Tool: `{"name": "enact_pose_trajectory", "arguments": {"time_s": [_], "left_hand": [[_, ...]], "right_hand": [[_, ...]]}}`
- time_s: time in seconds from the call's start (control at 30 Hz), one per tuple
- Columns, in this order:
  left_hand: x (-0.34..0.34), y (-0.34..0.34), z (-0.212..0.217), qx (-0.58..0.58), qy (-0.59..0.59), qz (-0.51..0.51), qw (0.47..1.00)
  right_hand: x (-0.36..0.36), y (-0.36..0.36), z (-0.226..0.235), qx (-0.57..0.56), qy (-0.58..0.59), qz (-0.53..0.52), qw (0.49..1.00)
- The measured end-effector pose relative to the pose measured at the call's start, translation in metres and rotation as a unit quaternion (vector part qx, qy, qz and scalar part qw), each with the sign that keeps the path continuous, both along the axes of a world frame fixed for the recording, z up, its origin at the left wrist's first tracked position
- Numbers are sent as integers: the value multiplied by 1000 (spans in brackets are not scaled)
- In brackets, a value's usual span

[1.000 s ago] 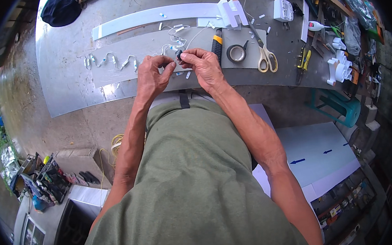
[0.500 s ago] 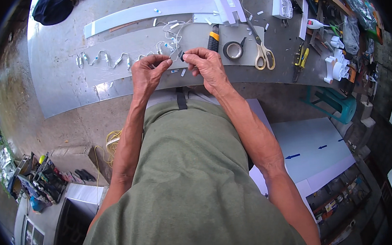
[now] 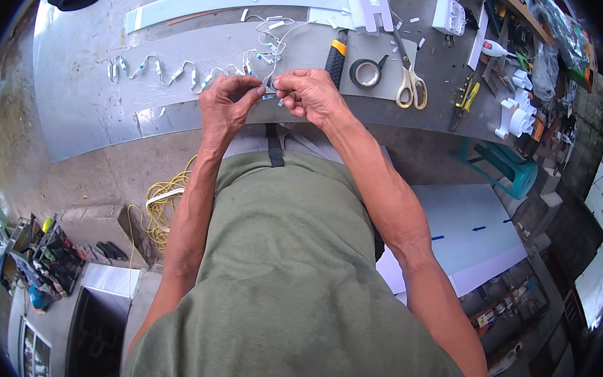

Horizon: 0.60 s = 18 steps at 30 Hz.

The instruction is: The recorder is assembling LED strips into the backs of acrylic sign letters on a workshop table.

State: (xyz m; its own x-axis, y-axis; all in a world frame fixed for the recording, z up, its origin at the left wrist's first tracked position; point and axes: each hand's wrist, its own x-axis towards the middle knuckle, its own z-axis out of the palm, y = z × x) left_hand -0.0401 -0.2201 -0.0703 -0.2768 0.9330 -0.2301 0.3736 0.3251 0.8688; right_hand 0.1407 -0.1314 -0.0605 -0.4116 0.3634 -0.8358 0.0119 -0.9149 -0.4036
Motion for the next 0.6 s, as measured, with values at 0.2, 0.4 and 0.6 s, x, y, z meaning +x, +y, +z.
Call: {"name": "enact_pose_trajectory", "arguments": {"time_s": [0.2,0.4,0.6], "left_hand": [[1,1,0,42,3,18,999],[1,0,0,35,11,20,999],[2,1,1,35,-11,30,999]], "right_hand": [[-6,2,-3,-3,-3,21,1000],[-6,4,-2,0,12,17,1000],[-7,3,-1,0,9,7,1000]]}}
